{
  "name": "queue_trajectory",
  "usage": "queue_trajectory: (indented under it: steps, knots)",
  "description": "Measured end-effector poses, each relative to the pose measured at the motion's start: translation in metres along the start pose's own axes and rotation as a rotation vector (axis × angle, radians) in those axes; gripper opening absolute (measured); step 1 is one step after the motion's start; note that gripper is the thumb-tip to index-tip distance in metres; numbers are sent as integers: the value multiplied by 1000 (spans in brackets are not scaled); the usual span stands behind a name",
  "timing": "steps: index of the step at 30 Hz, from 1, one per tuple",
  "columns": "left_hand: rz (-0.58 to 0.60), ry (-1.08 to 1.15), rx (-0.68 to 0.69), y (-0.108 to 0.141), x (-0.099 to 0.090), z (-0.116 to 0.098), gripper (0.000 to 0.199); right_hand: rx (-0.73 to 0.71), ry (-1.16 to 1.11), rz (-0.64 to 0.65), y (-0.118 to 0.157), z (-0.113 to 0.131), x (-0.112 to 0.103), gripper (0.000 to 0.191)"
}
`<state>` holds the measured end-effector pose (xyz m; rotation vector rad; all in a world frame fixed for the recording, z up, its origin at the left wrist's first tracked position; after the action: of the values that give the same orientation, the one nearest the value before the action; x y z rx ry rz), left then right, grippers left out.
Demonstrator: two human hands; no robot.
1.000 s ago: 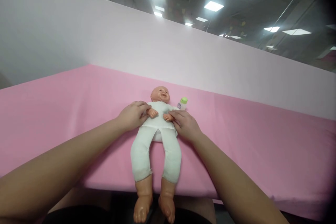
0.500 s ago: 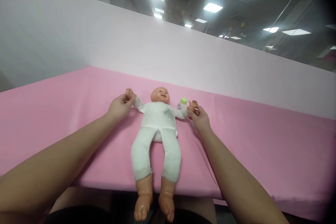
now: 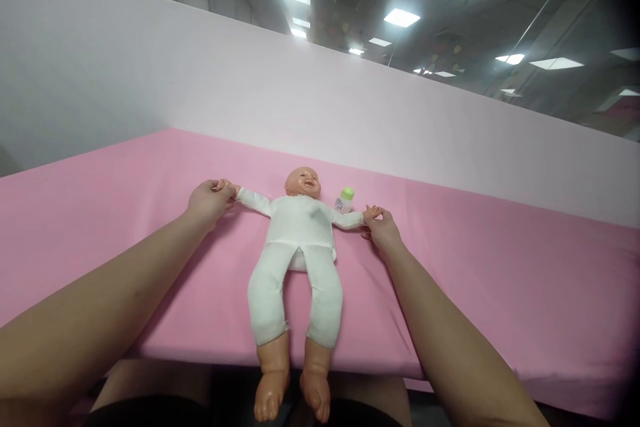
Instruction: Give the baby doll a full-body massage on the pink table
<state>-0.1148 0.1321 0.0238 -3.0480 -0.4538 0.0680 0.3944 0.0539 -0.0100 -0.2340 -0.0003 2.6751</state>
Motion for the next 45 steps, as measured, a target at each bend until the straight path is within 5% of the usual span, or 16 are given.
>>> queue_trajectory:
  steps: [3, 6, 10, 13, 15, 20, 27, 32, 36, 40, 45]
  knots:
    - [19, -176, 240, 25, 10, -34, 36, -209, 127, -50, 15, 30, 3, 81]
    - [79, -260, 357, 56, 31, -55, 36, -471, 213, 27, 43, 65, 27, 63]
    - [327, -517, 528, 87, 77, -60, 28, -751, 509, 276, 83, 88, 79, 31]
    - [565, -736, 735, 104, 108, -52, 29, -882, 672, 351, 99, 90, 97, 39]
    - [624, -807, 792, 107, 115, -47, 34, -898, 705, 354, 100, 90, 100, 43]
    - [604, -794, 759, 104, 112, -49, 36, -813, 673, 359, 90, 84, 97, 41]
    - [214, -513, 485, 71, 61, -55, 30, -444, 219, 124, 39, 56, 43, 49]
    - [58, -157, 115, 20, 16, -18, 37, -118, -66, -45, 4, 16, 2, 74]
    - [-14, -46, -108, -5, -2, 14, 31, 121, 21, -50, -7, -14, -11, 89]
    - [-11, -156, -178, -11, -6, 25, 21, 112, 186, -72, -12, -20, -20, 97]
    - [-8, -119, -104, -5, 1, 18, 33, 82, 213, -85, -14, -20, -21, 103]
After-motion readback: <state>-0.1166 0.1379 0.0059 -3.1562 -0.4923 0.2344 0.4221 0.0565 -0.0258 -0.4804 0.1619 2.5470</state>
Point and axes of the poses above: each hand's wrist, its own y-axis away from the middle knuckle, its own x-axis out of the palm, z = x × y, the point moved 9 cm from there along -y, towards the middle knuckle, and after that the axes turned 3 degrees about z, right-handed, at the moved point
